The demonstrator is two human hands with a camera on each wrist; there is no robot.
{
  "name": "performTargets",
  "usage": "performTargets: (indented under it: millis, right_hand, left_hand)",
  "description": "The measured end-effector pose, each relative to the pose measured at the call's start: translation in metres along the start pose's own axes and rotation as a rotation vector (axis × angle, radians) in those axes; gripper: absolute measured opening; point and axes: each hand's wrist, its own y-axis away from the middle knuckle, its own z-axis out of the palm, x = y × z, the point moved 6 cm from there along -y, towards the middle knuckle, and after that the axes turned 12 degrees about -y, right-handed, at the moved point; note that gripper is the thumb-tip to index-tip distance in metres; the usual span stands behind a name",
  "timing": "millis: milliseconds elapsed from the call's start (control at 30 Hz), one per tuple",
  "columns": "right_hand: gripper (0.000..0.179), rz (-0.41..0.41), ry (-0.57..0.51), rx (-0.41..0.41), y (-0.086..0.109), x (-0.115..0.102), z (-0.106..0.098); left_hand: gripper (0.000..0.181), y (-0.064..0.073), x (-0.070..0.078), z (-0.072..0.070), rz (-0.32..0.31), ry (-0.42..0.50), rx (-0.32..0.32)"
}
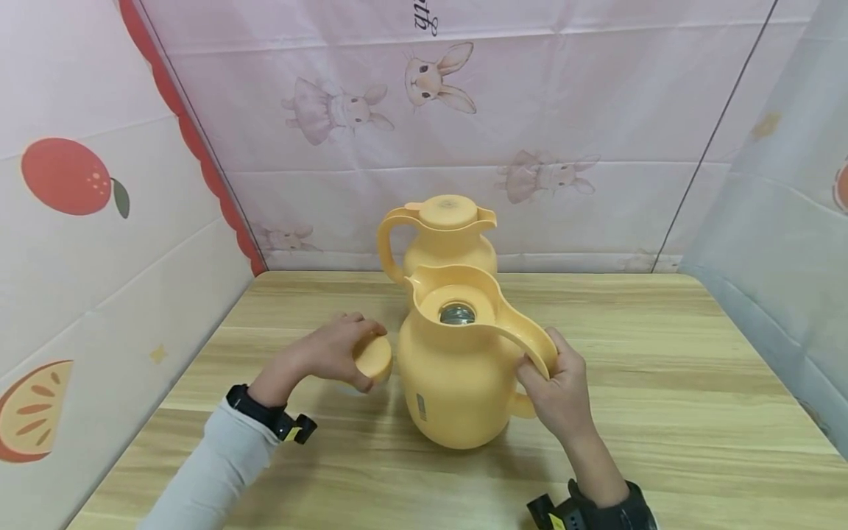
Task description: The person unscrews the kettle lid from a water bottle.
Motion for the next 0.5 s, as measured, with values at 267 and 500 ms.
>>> performTargets:
  millis: [267,500]
  right_hand:
    - [0.021,-0.002,-0.003,-0.002,0.0,0.001,0.0]
    - [0.02,-0.001,-0.009,-0.002,0.0,0.001,-0.001]
  left_hand:
    - [0.094,0.005,-0.006,0.002,0.005,0.098,-0.013]
    - [0.081,0.01,-0.015,0.009,-0.002,0.166,0.008]
